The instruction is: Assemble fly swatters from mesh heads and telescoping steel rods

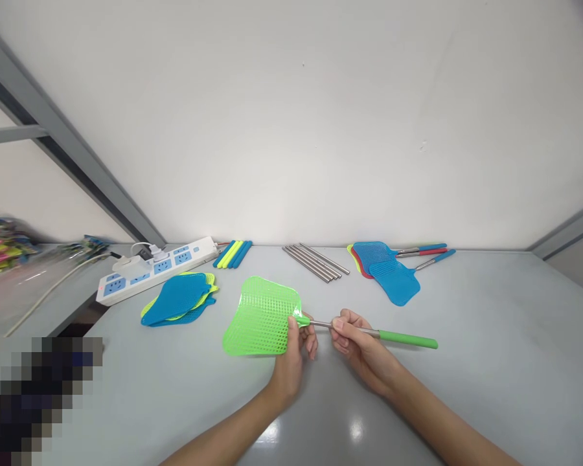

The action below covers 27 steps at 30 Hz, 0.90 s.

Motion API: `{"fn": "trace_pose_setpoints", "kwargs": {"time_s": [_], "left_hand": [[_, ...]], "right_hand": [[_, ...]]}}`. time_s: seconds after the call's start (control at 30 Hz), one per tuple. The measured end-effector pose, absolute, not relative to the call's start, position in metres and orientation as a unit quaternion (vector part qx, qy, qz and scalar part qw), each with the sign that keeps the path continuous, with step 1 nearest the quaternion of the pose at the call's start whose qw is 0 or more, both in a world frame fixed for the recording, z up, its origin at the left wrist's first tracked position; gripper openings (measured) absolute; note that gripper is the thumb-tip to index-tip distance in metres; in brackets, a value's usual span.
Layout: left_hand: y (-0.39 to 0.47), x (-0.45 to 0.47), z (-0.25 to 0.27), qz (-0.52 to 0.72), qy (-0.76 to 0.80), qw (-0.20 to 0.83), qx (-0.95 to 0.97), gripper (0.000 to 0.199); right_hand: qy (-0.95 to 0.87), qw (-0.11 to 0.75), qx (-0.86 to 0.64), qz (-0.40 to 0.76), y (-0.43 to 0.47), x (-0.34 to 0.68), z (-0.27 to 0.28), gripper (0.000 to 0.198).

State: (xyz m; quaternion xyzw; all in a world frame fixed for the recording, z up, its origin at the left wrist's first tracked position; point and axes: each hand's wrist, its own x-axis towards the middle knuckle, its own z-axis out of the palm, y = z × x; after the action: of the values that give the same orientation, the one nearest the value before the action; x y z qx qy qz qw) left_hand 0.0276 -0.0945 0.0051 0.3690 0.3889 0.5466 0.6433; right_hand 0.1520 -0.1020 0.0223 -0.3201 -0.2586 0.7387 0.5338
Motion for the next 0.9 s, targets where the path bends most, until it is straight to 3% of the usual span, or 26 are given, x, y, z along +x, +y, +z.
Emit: {"fn": "trace_pose_setpoints", "kwargs": {"time_s": [0.9], "left_hand": [[-0.0953,0.0237,0.0082,0.476,0.462,0.574,0.480,0.047]], "right_hand": [[-0.245,0.537,-0.301,0.749,-0.1016,0.1551,0.0187,0.019]]}}
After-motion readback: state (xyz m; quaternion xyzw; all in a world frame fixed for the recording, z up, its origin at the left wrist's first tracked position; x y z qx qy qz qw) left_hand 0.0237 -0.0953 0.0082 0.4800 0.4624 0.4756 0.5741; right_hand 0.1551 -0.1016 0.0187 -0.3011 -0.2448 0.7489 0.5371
